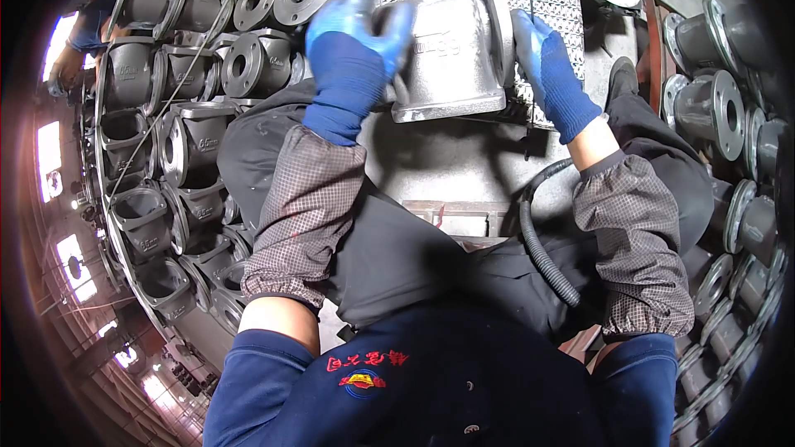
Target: The person uses a handheld power grinder and a file to smooth the inner surfaces and edges of several large metal pipe fittings.
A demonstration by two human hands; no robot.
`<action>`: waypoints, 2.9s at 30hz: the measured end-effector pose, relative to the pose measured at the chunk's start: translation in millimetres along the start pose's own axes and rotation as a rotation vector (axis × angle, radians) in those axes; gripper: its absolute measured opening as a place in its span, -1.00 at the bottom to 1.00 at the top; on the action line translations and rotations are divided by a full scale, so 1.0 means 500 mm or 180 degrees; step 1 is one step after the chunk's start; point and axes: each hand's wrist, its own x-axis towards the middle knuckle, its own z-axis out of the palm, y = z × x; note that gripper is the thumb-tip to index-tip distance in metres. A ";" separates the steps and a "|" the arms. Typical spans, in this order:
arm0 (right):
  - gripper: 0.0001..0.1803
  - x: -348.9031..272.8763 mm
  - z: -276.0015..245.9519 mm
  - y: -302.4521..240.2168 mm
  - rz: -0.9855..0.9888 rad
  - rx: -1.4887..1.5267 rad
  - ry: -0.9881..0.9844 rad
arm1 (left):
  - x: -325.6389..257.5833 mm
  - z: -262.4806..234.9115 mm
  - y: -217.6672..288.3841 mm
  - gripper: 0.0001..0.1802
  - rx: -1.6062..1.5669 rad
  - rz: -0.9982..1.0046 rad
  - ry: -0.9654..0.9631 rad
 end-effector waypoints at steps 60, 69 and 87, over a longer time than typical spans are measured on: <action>-0.59 -0.113 -0.144 0.641 0.1682 -0.1996 0.1011 | -0.237 -0.021 0.033 -0.53 -0.0273 0.0267 -0.3816; -0.78 -0.131 -0.163 0.272 0.1033 0.1104 0.1897 | -0.211 -0.055 0.071 -0.58 -0.2481 -0.1601 -0.3887; -0.63 -0.336 0.093 -0.077 -0.0252 0.0143 -0.0551 | -0.163 -0.044 0.004 -0.55 -0.1050 0.1656 -0.0631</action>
